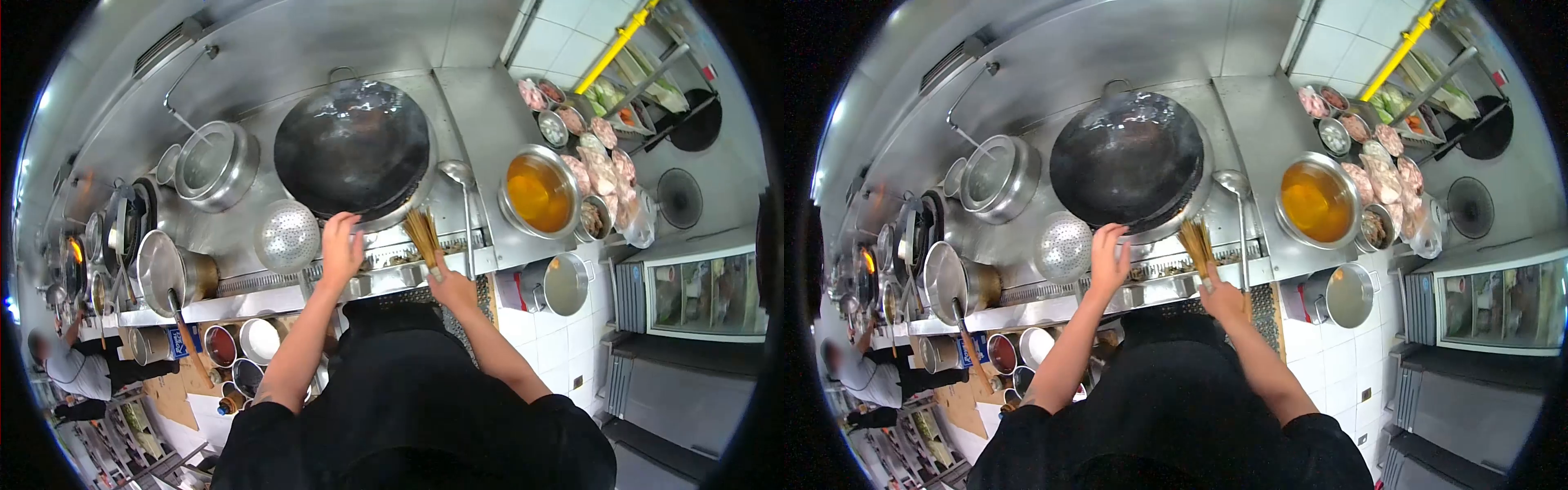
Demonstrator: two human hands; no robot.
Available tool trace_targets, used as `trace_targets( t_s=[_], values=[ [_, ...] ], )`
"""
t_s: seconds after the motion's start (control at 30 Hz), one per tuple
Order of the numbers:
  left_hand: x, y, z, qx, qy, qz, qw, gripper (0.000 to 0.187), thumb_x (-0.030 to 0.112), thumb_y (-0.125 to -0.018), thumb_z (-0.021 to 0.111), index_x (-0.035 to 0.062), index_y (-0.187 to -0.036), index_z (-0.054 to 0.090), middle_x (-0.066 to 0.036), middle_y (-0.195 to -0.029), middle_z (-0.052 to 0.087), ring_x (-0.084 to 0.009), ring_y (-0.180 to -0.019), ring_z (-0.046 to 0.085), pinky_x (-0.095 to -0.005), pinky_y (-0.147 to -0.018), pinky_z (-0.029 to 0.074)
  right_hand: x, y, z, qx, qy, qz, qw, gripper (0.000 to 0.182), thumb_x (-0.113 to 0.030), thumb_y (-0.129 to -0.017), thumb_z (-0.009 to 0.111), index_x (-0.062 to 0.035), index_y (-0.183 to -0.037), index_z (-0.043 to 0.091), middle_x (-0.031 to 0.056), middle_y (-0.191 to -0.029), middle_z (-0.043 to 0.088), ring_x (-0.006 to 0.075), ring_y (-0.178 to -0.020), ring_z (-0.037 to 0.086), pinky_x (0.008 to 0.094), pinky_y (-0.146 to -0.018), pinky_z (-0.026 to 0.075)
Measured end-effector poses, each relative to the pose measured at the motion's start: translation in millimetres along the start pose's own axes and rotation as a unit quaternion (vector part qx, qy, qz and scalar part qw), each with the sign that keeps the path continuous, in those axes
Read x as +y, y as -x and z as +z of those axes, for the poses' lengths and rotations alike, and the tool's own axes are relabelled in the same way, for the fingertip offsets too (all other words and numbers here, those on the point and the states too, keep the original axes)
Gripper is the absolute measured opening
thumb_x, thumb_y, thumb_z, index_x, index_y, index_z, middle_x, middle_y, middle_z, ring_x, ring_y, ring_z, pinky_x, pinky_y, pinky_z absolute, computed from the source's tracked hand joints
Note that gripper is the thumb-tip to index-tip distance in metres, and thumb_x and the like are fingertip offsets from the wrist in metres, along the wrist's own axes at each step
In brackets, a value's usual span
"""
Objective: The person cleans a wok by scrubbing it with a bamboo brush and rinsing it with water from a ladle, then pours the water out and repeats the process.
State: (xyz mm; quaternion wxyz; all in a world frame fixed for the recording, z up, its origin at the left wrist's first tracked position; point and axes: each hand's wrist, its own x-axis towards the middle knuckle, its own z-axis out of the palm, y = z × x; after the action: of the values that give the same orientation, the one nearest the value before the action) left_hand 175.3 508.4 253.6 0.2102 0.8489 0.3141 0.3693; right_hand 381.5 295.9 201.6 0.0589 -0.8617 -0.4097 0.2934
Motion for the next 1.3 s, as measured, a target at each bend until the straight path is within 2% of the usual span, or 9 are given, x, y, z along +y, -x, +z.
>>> trace_targets(
  t_s=[0.13, 0.27, 0.33, 0.47, 0.57, 0.83, 1.13, 1.23, 1.3],
  values=[
    [31.4, 50.4, -14.0, 0.025, -0.044, -0.064, 0.997, 0.029, 0.002, -0.089, 0.065, 0.0001, -0.118, 0.064, -0.020, -0.128, 0.062, -0.0399, -0.123, 0.057, -0.0467, -0.109, 0.043, 29.3, 3.6, 12.2, 0.037, -0.023, -0.062, 0.997, 0.071, -0.046, -0.096, 0.061, -0.0228, -0.159, 0.041, 0.0224, -0.102, 0.070, 0.0436, -0.091, 0.070, 0.0504, -0.081, 0.056],
    [53.1, 120.2, -13.3, 0.026, -0.056, -0.108, 0.992, 0.029, 0.000, -0.089, 0.064, -0.0004, -0.118, 0.063, -0.020, -0.123, 0.064, -0.0415, -0.118, 0.059, -0.0459, -0.105, 0.046, 94.9, 21.5, 33.8, 0.262, -0.108, -0.128, 0.950, 0.069, -0.028, -0.090, 0.072, -0.0101, -0.152, 0.048, 0.0245, -0.118, 0.059, 0.0388, -0.104, 0.064, 0.0458, -0.087, 0.055],
    [73.0, 148.3, -3.7, -0.019, -0.002, -0.184, 0.983, 0.026, 0.001, -0.090, 0.064, 0.0007, -0.116, 0.064, -0.019, -0.117, 0.066, -0.0405, -0.114, 0.061, -0.0448, -0.102, 0.048, 121.1, 35.9, 51.1, 0.214, -0.123, 0.003, 0.969, 0.066, -0.026, -0.090, 0.073, -0.0039, -0.148, 0.051, 0.0265, -0.126, 0.055, 0.0376, -0.113, 0.062, 0.0454, -0.089, 0.054],
    [110.7, 145.3, 41.8, -0.140, 0.040, -0.094, 0.985, 0.030, 0.004, -0.088, 0.069, 0.0063, -0.118, 0.069, -0.016, -0.123, 0.065, -0.0378, -0.117, 0.061, -0.0454, -0.101, 0.050, 140.8, 21.6, 74.0, -0.024, -0.419, 0.138, 0.897, 0.043, -0.030, -0.095, 0.071, 0.0025, -0.120, 0.063, 0.0206, -0.090, 0.069, 0.0349, -0.088, 0.070, 0.0420, -0.081, 0.055],
    [120.4, 108.6, 84.1, -0.232, 0.071, 0.027, 0.970, 0.044, 0.007, -0.083, 0.073, 0.0100, -0.127, 0.067, -0.018, -0.134, 0.058, -0.0399, -0.123, 0.057, -0.0481, -0.105, 0.047, 153.3, 1.2, 99.0, 0.199, -0.334, 0.028, 0.921, 0.032, -0.030, -0.098, 0.070, 0.0021, -0.098, 0.065, 0.0113, -0.067, 0.064, 0.0253, -0.066, 0.065, 0.0372, -0.067, 0.052],
    [86.5, 94.2, 139.9, -0.312, 0.017, 0.080, 0.947, 0.035, 0.015, -0.082, 0.076, 0.0116, -0.116, 0.070, -0.017, -0.132, 0.056, -0.0374, -0.128, 0.053, -0.0490, -0.104, 0.047, 101.0, 91.5, -23.6, 0.109, -0.380, -0.011, 0.919, 0.022, -0.021, -0.102, 0.066, -0.0012, -0.093, 0.060, 0.0018, -0.069, 0.058, 0.0116, -0.056, 0.054, 0.0292, -0.054, 0.043],
    [44.4, 90.9, 25.6, -0.188, 0.180, -0.008, 0.966, 0.031, 0.015, -0.091, 0.070, 0.0069, -0.120, 0.065, -0.016, -0.128, 0.061, -0.0361, -0.119, 0.060, -0.0456, -0.100, 0.051, -97.6, 18.8, -95.6, -0.075, -0.375, -0.223, 0.896, 0.018, -0.018, -0.107, 0.058, -0.0043, -0.118, 0.056, -0.0030, -0.063, 0.052, 0.0050, -0.048, 0.046, 0.0248, -0.043, 0.033],
    [17.8, 123.1, -37.7, -0.135, 0.163, -0.084, 0.974, 0.025, 0.013, -0.095, 0.066, 0.0058, -0.120, 0.066, -0.014, -0.125, 0.065, -0.0356, -0.115, 0.064, -0.0441, -0.097, 0.053, -225.3, -25.9, -96.2, -0.103, -0.295, -0.301, 0.901, 0.022, -0.021, -0.102, 0.065, -0.0057, -0.117, 0.063, 0.0009, -0.062, 0.056, 0.0108, -0.048, 0.053, 0.0319, -0.046, 0.041],
    [6.5, 147.6, -77.1, -0.085, 0.150, -0.126, 0.977, 0.024, 0.011, -0.096, 0.066, 0.0051, -0.119, 0.067, -0.015, -0.122, 0.066, -0.0364, -0.113, 0.066, -0.0435, -0.095, 0.054, -294.2, -106.5, -43.6, -0.040, -0.229, -0.394, 0.889, 0.032, -0.024, -0.096, 0.069, -0.0039, -0.119, 0.062, 0.0147, -0.072, 0.064, 0.0304, -0.064, 0.064, 0.0421, -0.063, 0.051]
  ],
)
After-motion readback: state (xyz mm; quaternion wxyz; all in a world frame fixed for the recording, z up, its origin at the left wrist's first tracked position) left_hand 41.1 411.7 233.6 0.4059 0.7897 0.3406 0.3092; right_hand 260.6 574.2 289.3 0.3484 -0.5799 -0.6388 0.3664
